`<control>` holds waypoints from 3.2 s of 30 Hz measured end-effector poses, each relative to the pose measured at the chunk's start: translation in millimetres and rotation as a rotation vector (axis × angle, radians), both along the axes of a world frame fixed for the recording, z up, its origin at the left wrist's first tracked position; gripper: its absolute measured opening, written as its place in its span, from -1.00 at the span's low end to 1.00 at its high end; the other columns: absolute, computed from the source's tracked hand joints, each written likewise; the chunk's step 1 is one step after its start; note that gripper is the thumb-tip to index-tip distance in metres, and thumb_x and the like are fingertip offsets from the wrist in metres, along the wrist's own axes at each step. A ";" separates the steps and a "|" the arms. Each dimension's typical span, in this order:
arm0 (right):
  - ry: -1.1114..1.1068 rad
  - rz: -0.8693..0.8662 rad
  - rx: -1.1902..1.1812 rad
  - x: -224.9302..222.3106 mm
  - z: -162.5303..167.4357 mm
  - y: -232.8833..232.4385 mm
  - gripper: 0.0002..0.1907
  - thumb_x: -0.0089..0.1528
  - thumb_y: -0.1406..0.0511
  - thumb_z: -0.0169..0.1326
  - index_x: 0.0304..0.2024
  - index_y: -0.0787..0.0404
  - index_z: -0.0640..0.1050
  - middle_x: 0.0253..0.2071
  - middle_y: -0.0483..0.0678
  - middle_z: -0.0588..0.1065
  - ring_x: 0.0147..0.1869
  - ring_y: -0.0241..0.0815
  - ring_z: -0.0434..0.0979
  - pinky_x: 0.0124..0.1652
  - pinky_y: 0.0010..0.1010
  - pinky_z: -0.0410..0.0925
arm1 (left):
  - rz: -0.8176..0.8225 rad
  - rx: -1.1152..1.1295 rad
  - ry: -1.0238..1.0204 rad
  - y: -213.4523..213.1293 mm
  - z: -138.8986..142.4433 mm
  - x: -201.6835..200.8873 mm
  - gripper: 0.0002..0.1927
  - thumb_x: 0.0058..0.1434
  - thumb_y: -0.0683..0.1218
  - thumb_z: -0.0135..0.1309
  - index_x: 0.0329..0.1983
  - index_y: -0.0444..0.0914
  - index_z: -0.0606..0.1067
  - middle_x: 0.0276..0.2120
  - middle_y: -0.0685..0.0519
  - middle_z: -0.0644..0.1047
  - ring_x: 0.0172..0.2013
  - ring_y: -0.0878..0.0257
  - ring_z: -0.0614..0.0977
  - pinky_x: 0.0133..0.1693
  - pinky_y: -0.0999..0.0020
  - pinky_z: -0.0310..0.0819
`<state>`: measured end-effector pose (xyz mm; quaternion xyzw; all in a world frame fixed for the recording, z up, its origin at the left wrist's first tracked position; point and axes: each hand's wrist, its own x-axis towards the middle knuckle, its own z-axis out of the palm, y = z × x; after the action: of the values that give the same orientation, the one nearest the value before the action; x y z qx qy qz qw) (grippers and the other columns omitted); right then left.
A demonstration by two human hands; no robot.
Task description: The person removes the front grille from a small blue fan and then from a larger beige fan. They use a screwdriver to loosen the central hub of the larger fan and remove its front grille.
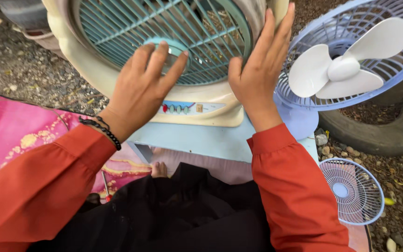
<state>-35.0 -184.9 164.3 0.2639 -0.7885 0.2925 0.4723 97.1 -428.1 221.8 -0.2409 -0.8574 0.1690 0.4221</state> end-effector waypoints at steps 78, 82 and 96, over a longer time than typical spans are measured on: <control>-0.104 0.032 -0.116 -8.1 20.7 -57.2 -0.23 0.23 0.50 -0.10 0.50 0.37 0.05 0.59 0.32 -0.12 0.67 0.27 -0.17 0.56 -0.07 -0.16 | -0.137 0.713 0.378 -34.8 -100.6 -95.1 -0.47 0.32 0.04 0.38 0.27 -0.13 0.45 0.26 0.13 0.30 0.33 0.16 0.27 0.32 0.11 0.33; -0.100 0.049 -0.160 -13.9 9.4 -59.3 -0.22 0.24 0.52 -0.14 0.52 0.32 0.02 0.61 0.27 -0.13 0.68 0.23 -0.19 0.58 -0.10 -0.15 | -0.109 0.829 0.416 -17.9 -107.5 -100.4 -0.34 0.26 0.08 0.44 0.30 -0.19 0.38 0.26 0.08 0.27 0.34 0.12 0.25 0.34 0.12 0.31; -0.075 0.034 -0.108 -12.6 1.4 -55.5 -0.16 0.21 0.51 -0.07 0.53 0.26 -0.01 0.63 0.21 -0.14 0.69 0.16 -0.19 0.59 -0.17 -0.20 | -0.127 1.471 0.250 28.6 -73.0 -65.0 -0.10 0.20 -0.01 0.41 0.47 -0.28 0.16 0.38 -0.11 0.18 0.38 0.00 0.22 0.37 0.12 0.15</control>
<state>-47.6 -240.4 165.7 0.2401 -0.7841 0.3524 0.4509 32.1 -399.5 148.7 0.0755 -0.6793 -0.4466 0.5774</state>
